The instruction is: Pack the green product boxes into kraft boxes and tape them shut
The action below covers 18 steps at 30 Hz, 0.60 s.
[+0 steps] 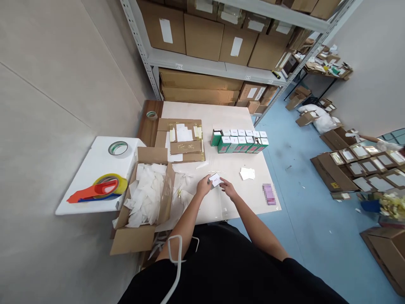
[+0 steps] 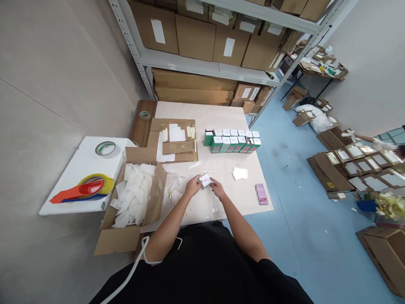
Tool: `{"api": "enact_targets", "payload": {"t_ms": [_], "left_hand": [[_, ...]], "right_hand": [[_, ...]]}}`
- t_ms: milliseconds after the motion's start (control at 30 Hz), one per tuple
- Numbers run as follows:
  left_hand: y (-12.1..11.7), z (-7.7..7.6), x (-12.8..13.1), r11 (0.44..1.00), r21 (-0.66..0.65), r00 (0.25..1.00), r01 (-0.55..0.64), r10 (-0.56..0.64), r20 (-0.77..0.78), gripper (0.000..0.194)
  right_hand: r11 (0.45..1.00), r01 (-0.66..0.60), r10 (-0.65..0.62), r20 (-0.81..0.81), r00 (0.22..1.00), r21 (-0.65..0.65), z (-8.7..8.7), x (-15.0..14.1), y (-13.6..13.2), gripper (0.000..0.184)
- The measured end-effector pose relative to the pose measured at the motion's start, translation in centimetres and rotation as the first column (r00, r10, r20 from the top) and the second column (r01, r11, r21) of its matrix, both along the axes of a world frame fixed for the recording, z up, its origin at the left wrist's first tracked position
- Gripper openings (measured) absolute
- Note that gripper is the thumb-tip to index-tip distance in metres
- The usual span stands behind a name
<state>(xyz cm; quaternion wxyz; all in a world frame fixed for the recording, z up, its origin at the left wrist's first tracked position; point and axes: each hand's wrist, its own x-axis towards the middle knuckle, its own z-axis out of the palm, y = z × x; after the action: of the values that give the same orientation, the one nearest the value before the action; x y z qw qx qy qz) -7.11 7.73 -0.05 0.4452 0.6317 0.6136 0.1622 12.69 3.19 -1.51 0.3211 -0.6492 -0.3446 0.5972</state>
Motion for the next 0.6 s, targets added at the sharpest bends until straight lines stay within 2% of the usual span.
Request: {"api": "enact_targets", "payload": {"t_ms": [167,300,367,467,533,600], "left_hand": [[-2.5,0.6,1.1,0.995,-0.064,0.997,-0.071,0.073,0.038,0.065],[-2.6,1.1,1.9,0.986,0.060,0.982,-0.159,0.164,-0.096,0.057],[-1.9,1.4,2.1,0.990,0.116,0.987,-0.075,0.091,-0.132,0.067],[-0.6,1.8,2.5,0.983,0.097,0.975,0.158,-0.140,-0.173,0.086],[0.0,2.0,2.9,0.969,0.058,0.952,0.242,-0.225,-0.208,0.087],[0.2,2.0,3.2,0.969,0.054,0.946,0.243,-0.224,-0.236,0.078]], "right_hand": [[0.994,0.049,-0.049,-0.009,0.999,0.099,0.8,0.7,2.1,0.077],[0.993,0.047,-0.053,0.051,0.997,0.107,1.0,1.1,2.7,0.076],[0.996,0.039,-0.044,0.057,0.997,0.085,0.9,1.3,2.4,0.075],[0.998,-0.024,0.023,0.013,1.000,0.061,0.7,1.6,1.5,0.077],[0.995,-0.089,0.092,-0.060,0.994,0.053,0.5,1.8,1.0,0.080],[0.991,-0.117,0.124,-0.123,0.985,0.061,0.4,1.9,0.7,0.082]]}}
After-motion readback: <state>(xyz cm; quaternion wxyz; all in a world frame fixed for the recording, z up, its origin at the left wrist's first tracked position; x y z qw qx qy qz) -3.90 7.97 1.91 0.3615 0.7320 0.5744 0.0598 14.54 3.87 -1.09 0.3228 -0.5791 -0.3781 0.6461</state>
